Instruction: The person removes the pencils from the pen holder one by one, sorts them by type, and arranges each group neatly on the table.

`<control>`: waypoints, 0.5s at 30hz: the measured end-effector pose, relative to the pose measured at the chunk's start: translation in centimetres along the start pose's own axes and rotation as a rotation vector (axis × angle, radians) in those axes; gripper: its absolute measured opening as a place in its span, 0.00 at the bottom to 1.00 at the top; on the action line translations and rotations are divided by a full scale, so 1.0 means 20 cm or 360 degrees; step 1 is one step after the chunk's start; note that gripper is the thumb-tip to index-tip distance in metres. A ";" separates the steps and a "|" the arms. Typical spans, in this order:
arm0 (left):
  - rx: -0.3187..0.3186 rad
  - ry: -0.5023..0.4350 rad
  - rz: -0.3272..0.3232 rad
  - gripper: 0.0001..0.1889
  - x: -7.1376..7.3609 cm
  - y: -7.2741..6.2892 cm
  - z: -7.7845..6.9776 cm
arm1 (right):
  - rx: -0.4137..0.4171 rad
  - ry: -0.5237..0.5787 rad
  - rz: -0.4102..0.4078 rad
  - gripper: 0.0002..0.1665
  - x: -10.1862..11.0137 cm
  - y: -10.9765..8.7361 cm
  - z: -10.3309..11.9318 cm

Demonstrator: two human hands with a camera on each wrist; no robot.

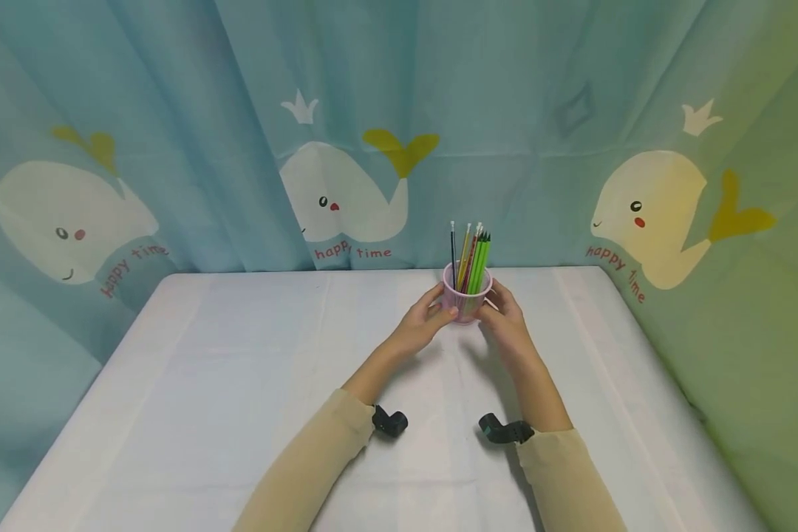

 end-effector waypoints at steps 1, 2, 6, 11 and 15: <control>0.0007 0.0009 -0.0004 0.36 0.00 0.00 0.00 | -0.0001 -0.0007 -0.0001 0.47 0.00 0.00 0.00; 0.0018 0.0018 -0.0008 0.36 0.01 -0.01 0.00 | -0.0004 -0.0016 -0.0002 0.46 0.00 0.00 0.00; 0.0053 0.0073 -0.0024 0.36 0.03 -0.04 0.00 | -0.0032 -0.0055 0.0009 0.45 -0.02 -0.01 0.00; 0.0086 0.0113 -0.0036 0.36 0.06 -0.07 0.00 | -0.0056 -0.0078 0.0027 0.43 -0.03 -0.01 -0.01; 0.0108 0.0125 -0.0052 0.36 0.08 -0.11 0.00 | -0.0055 -0.0099 0.0057 0.42 -0.06 -0.01 -0.01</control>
Point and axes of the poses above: each hand's wrist, its own y-axis towards the middle knuckle, its own x-axis out of the back of the hand, z = x × y, the point moved 10 cm from there along y, towards the middle knuckle, and after that the axes turned 5 degrees about y, right-handed, at the moved point
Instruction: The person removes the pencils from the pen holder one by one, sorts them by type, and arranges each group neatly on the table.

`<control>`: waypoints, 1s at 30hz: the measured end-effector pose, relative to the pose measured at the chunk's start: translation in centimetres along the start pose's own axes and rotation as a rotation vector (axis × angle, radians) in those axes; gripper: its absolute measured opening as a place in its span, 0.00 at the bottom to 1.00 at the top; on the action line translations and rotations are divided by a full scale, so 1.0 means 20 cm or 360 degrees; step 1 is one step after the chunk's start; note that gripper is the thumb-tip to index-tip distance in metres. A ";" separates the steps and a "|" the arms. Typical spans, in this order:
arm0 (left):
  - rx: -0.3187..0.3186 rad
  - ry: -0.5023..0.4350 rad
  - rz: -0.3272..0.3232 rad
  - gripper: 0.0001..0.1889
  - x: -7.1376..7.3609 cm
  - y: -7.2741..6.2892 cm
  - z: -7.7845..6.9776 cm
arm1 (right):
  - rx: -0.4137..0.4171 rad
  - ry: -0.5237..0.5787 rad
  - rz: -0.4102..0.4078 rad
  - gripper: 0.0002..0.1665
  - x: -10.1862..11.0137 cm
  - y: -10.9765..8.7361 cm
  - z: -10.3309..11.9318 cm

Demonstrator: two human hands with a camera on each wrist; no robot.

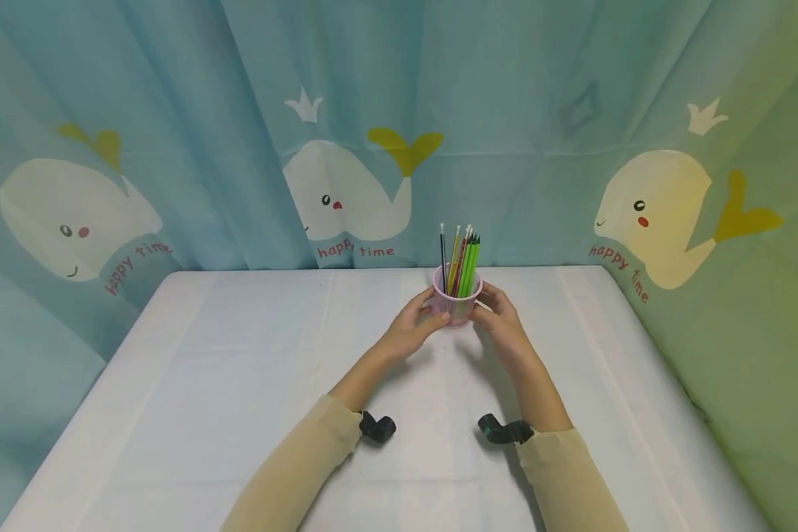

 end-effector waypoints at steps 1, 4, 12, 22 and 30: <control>0.0007 0.0006 -0.0005 0.36 0.01 -0.01 0.00 | -0.0002 -0.0010 0.0007 0.42 -0.01 0.00 0.00; 0.0042 0.0026 -0.0018 0.37 0.03 -0.03 0.01 | -0.0014 -0.0035 0.0020 0.41 -0.02 0.00 0.00; 0.0048 0.0036 -0.0044 0.37 0.08 -0.08 0.02 | -0.0024 -0.0064 0.0099 0.42 -0.09 -0.02 0.00; 0.0018 0.0029 -0.0055 0.36 0.15 -0.14 0.02 | -0.0014 -0.0089 0.0144 0.40 -0.15 -0.03 -0.01; -0.0009 0.0017 -0.0060 0.36 0.18 -0.19 0.03 | -0.0019 -0.0065 0.0191 0.40 -0.21 -0.04 -0.02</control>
Point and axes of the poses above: each hand's wrist, its own y-axis towards the middle knuckle, its own x-axis out of the back of the hand, z = x × y, the point moved 10 cm from there along y, towards the middle knuckle, and after that the axes turned 5 degrees about y, right-handed, at the moved point
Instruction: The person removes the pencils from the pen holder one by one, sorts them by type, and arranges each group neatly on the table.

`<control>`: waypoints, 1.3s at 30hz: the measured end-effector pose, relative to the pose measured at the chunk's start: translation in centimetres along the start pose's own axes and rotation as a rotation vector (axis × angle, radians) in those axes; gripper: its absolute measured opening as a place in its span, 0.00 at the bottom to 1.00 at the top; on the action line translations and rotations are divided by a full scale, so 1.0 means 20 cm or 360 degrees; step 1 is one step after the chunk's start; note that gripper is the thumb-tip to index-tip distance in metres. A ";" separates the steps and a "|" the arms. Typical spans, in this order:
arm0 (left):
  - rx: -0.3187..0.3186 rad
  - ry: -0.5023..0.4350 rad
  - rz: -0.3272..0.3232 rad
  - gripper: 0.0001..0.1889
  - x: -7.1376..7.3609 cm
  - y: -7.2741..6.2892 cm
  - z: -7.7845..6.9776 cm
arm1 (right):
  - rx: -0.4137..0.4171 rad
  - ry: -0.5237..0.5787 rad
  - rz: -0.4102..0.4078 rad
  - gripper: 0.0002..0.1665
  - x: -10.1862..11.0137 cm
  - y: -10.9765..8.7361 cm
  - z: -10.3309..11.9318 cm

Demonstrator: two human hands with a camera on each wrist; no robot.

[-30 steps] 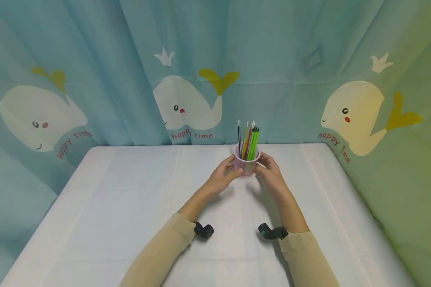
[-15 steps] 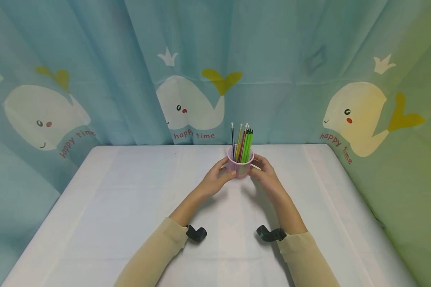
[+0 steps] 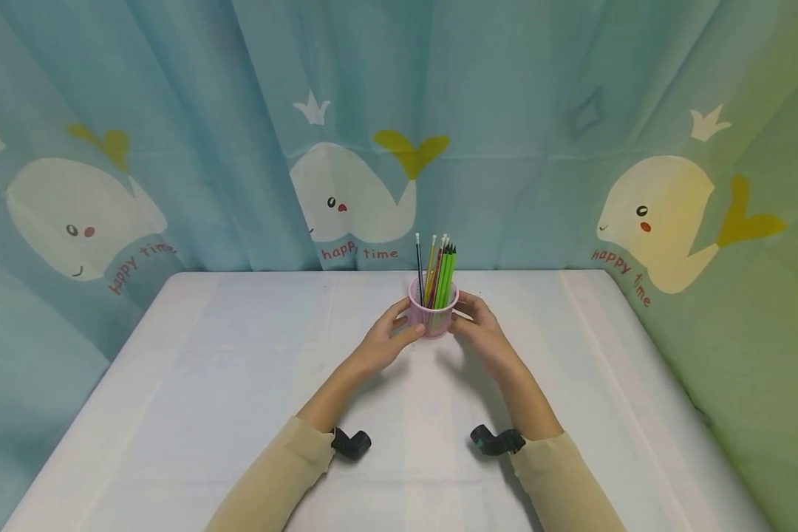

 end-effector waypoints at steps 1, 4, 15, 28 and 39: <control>-0.0001 -0.0002 0.0004 0.36 0.00 -0.01 0.00 | 0.0000 0.0002 0.0001 0.40 0.00 0.00 0.00; -0.0001 0.0007 0.0012 0.37 0.01 -0.02 0.00 | 0.0009 0.0001 0.0016 0.39 -0.01 -0.01 0.01; 0.0010 -0.0025 0.0023 0.33 0.08 -0.09 0.04 | 0.0009 -0.0046 0.0058 0.39 -0.07 -0.02 -0.01; 0.0014 -0.0018 -0.0089 0.29 0.17 -0.12 0.08 | 0.0010 -0.0080 0.0093 0.37 -0.12 -0.05 0.00; 0.0103 0.0058 -0.0138 0.30 0.21 -0.11 0.11 | 0.0024 -0.0123 0.0159 0.33 -0.15 -0.04 0.01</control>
Point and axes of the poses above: each hand's wrist, its own y-axis towards the middle knuckle, its own x-axis out of the back of the hand, z = x × y, the point moved 10 cm from there along y, towards the middle knuckle, and after that the axes turned 5 degrees about y, right-handed, at the moved point
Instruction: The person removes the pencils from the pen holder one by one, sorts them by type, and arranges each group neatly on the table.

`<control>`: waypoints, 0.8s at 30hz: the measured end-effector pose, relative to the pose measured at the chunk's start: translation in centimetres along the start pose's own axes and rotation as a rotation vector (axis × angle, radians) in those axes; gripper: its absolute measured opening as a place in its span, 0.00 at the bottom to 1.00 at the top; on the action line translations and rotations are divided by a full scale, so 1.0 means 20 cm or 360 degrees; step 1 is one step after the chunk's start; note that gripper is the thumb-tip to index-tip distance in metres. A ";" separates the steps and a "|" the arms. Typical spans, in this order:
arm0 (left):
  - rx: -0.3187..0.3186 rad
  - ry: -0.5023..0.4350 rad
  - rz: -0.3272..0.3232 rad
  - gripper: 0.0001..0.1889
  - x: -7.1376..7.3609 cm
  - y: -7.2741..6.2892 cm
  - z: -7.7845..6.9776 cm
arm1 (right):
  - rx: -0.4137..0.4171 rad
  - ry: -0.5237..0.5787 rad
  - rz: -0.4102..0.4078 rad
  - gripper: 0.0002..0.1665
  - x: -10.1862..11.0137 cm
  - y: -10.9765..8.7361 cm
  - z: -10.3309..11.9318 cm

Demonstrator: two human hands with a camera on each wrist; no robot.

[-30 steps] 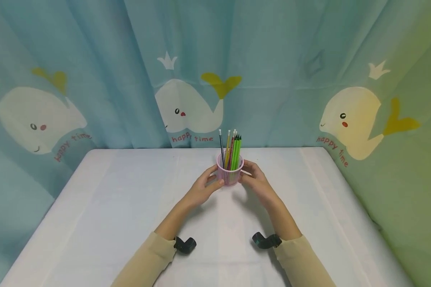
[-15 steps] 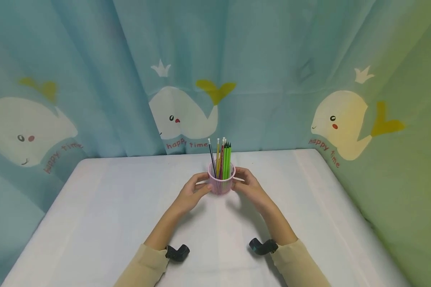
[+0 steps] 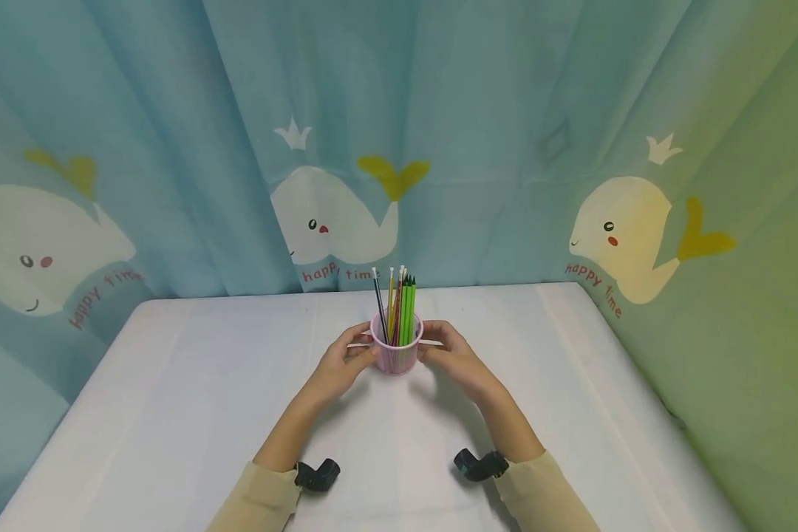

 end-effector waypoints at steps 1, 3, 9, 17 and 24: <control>0.0005 -0.0013 0.0001 0.30 0.00 0.00 0.00 | 0.0003 -0.0017 -0.0001 0.32 0.00 0.00 0.00; -0.0006 -0.0032 0.0012 0.30 0.00 0.00 -0.01 | -0.0005 -0.0061 -0.0004 0.31 0.00 0.01 0.01; -0.0033 -0.0077 0.0004 0.31 0.01 -0.01 -0.03 | -0.0077 -0.0150 0.0060 0.37 -0.02 0.05 0.04; -0.0050 -0.0070 0.0043 0.37 0.01 0.00 -0.03 | -0.0105 -0.0197 0.0101 0.38 -0.04 0.05 0.03; -0.0062 -0.0030 0.0046 0.42 0.01 -0.02 -0.02 | -0.0098 -0.0265 0.0185 0.36 -0.08 0.03 0.04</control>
Point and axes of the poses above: each hand's wrist, its own y-axis towards the middle knuckle, its own x-axis out of the back of the hand, z = x × y, the point moved 10 cm from there along y, towards the middle knuckle, and after that the axes turned 5 degrees about y, right-handed, at the moved point
